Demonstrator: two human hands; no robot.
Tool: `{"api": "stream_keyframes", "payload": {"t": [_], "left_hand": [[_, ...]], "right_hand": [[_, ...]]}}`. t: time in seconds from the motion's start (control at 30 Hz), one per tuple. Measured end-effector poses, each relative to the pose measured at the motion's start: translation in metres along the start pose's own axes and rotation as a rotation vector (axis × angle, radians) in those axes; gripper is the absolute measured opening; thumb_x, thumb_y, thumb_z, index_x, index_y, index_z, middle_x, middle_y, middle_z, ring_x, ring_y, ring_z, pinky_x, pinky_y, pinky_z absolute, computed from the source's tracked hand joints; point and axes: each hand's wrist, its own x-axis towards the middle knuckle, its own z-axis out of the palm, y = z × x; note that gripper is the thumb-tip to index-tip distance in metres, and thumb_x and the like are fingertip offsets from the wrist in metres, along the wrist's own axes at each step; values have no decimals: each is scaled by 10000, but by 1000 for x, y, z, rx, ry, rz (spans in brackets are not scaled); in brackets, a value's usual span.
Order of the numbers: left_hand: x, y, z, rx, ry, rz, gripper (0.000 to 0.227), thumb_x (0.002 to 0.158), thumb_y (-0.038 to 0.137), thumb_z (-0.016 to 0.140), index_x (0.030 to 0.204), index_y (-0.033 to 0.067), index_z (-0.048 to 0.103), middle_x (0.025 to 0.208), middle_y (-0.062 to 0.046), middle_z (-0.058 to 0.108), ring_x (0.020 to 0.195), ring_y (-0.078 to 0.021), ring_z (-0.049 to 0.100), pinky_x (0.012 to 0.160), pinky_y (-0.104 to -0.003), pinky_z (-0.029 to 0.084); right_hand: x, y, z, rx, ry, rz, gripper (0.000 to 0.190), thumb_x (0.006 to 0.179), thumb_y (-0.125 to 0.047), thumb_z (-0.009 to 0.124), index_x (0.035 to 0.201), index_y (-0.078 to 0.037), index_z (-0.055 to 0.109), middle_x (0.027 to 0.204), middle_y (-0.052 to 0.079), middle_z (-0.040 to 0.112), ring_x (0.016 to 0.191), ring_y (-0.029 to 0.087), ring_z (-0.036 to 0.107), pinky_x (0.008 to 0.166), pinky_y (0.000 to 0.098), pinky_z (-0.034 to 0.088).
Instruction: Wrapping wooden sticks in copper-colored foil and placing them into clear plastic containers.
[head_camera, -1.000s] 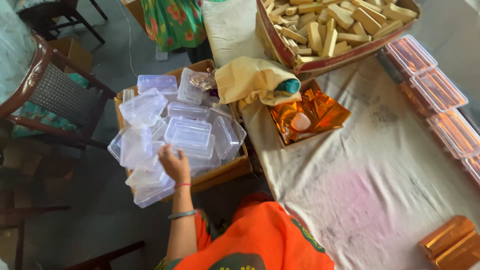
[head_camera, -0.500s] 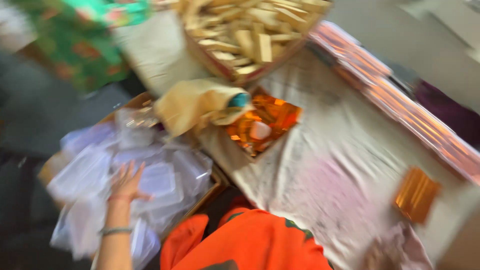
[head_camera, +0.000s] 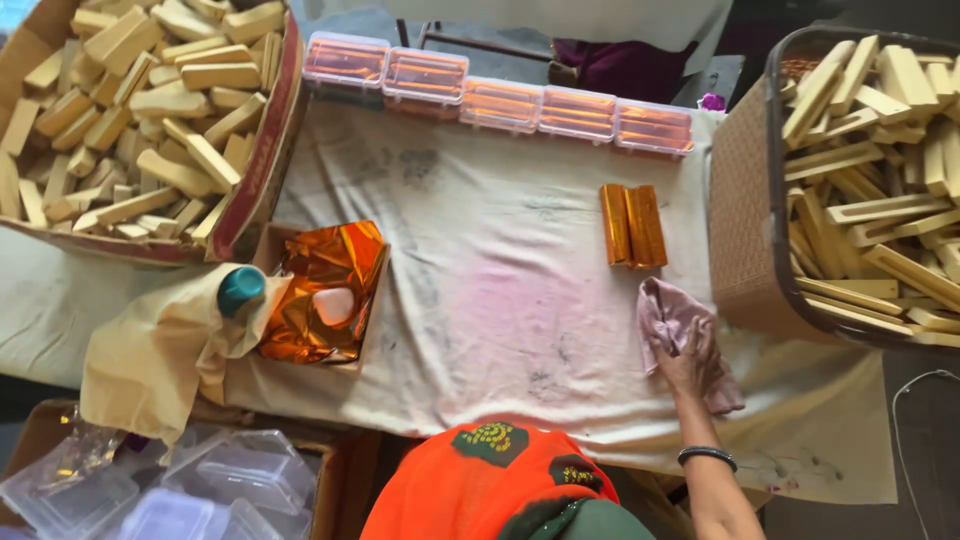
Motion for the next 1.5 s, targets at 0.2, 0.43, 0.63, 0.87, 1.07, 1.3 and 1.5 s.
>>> {"api": "stream_keyframes", "payload": {"t": [0.2, 0.43, 0.63, 0.87, 1.07, 1.3, 1.5], "left_hand": [[64, 317, -173, -434, 99, 165, 1052, 484, 553, 901, 1371, 132, 521, 1241, -80, 695, 1149, -247, 707, 1076, -411, 552], [239, 564, -8, -297, 19, 407, 1410, 539, 779, 865, 1635, 218, 176, 1632, -232, 193, 1528, -433, 122, 1174, -626, 210], [243, 671, 2, -378, 11, 278, 1494, 517, 740, 865, 1666, 274, 32, 1687, -186, 136, 1549, -412, 114, 1168, -605, 274], [239, 640, 47, -591, 240, 438, 1538, 509, 627, 937, 1631, 104, 24, 1670, -215, 143, 1549, -371, 147, 1255, -443, 205], [240, 642, 45, -623, 276, 533, 1469, 561, 659, 910, 1634, 56, 108, 1655, -202, 228, 1534, -350, 214, 1247, -448, 242], [248, 645, 28, -454, 58, 459, 1360, 570, 703, 875, 1588, 95, 208, 1604, -117, 299, 1532, -267, 222, 1235, -489, 201], [270, 645, 89, -386, 436, 555, 1118, 715, 580, 910, 1615, 264, 326, 1666, 0, 375, 1560, -231, 247, 1232, -471, 141]], "right_hand": [[29, -12, 5, -139, -115, 85, 1159, 719, -616, 807, 1645, -158, 281, 1646, 235, 292, 1448, 492, 288, 1161, 642, 254], [34, 1, 12, -77, -342, 56, 717, 816, -191, 622, 1513, -280, 479, 1319, 186, 550, 1097, 421, 625, 902, 521, 532], [-35, 47, 6, -42, -337, -116, 283, 882, -124, 570, 1121, -163, 718, 1075, 143, 664, 1029, 356, 665, 897, 466, 553], [-11, 2, -32, 594, -126, 66, 209, 940, -46, 531, 1063, 3, 693, 1025, 139, 667, 981, 267, 662, 891, 336, 509], [82, -138, -9, 759, 13, -62, 209, 963, -58, 518, 1092, 9, 669, 1121, 130, 615, 1039, 235, 611, 911, 336, 515], [23, -228, -4, -97, 239, -543, 490, 879, -271, 625, 1323, -64, 639, 1268, 230, 627, 1166, 346, 563, 956, 468, 441], [-14, -231, 1, 197, -123, -602, 363, 974, -270, 611, 1297, -113, 665, 1408, 155, 615, 1368, 372, 511, 1121, 472, 391]]}}
